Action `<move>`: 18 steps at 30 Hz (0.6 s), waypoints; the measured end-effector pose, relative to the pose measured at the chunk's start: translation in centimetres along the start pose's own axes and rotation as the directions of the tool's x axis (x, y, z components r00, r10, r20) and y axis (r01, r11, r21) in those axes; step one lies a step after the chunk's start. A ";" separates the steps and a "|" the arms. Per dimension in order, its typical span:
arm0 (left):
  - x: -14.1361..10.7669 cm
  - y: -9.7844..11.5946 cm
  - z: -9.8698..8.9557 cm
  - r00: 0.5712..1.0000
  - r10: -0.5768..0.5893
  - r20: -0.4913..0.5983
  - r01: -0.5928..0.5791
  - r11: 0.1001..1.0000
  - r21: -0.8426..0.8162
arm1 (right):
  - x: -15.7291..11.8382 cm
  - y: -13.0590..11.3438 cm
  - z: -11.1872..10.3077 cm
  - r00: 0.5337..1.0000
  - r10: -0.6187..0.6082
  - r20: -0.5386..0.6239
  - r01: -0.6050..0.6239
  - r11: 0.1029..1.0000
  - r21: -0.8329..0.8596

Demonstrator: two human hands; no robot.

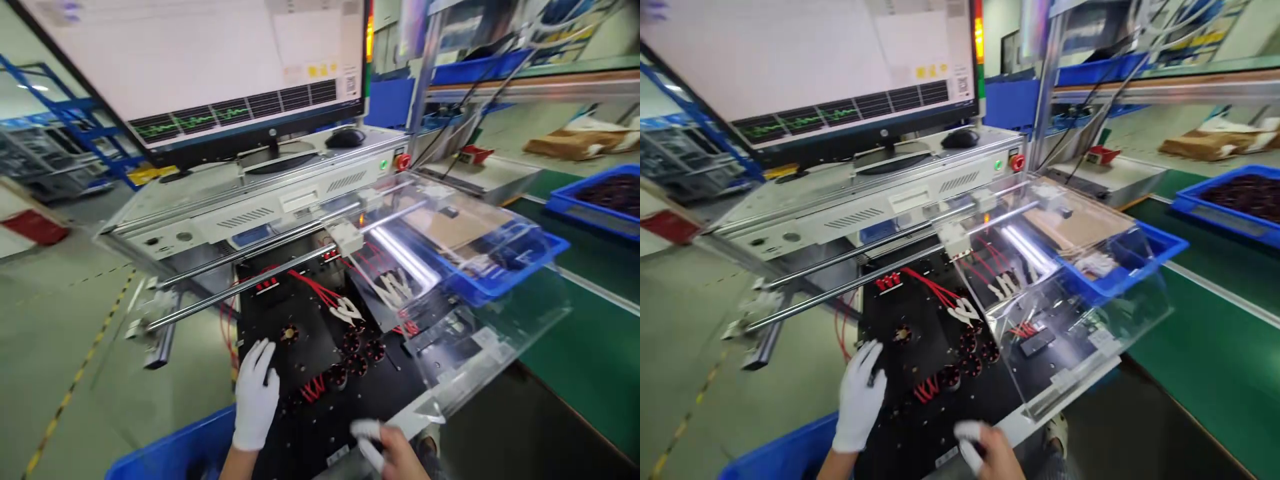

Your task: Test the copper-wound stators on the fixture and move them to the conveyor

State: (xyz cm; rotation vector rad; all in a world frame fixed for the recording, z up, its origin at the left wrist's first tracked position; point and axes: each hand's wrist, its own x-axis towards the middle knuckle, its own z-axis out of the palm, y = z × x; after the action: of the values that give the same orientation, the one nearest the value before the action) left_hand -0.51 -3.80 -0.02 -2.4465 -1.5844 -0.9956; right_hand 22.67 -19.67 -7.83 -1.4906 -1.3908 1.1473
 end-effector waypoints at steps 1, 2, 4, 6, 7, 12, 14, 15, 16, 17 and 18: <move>0.5 -0.3 0.2 0.999 -0.007 0.053 0.007 1.000 0.001 | 3.5 -2.8 0.8 0.993 -0.106 -0.050 0.103 0.992 -0.067; 0.9 -0.5 0.6 0.995 0.010 0.096 -0.008 1.000 -0.015 | 7.0 -5.1 1.1 0.972 -0.182 -0.152 0.161 0.977 -0.141; 1.3 -0.9 1.6 0.994 0.061 0.092 -0.053 0.995 -0.082 | 13.7 -7.8 0.4 0.897 -0.263 -0.356 0.137 0.930 -0.341; 1.3 -1.2 2.6 0.997 0.076 0.017 -0.074 0.988 -0.134 | 19.1 -8.3 -0.7 0.888 -0.222 -0.403 -0.027 0.850 -0.526; 1.2 -1.2 3.0 0.997 0.078 -0.020 -0.080 0.987 -0.142 | 21.0 -8.1 -1.2 0.903 -0.170 -0.394 -0.109 0.796 -0.595; 1.4 -0.8 3.0 0.977 0.208 -0.043 -0.210 0.976 -0.062 | 23.6 -7.8 -2.0 0.941 -0.039 -0.337 -0.230 0.656 -0.719; 1.7 -0.5 2.7 0.964 0.265 -0.021 -0.266 0.963 -0.050 | 22.6 -9.0 -2.1 0.952 -0.041 -0.302 -0.198 0.671 -0.715; 1.9 -0.4 2.6 0.960 0.278 -0.011 -0.278 0.959 -0.052 | 22.0 -9.7 -2.1 0.962 -0.029 -0.273 -0.182 0.678 -0.712; 1.9 -0.3 2.5 0.959 0.282 -0.002 -0.282 0.958 -0.056 | 21.3 -10.4 -2.1 0.971 -0.007 -0.237 -0.167 0.690 -0.704; 1.9 -0.3 2.5 0.959 0.284 0.004 -0.283 0.957 -0.065 | 20.8 -11.1 -2.0 0.981 0.024 -0.193 -0.152 0.714 -0.684; 1.8 -0.2 2.5 0.960 0.281 0.005 -0.280 0.957 -0.077 | 20.3 -11.6 -1.8 0.988 0.059 -0.141 -0.137 0.754 -0.642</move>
State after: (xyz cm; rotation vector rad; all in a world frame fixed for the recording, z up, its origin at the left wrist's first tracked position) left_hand 1.02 -1.30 -1.06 -2.6376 -1.1745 -1.0052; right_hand 20.87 1.68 1.70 -2.0974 -1.7499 0.6255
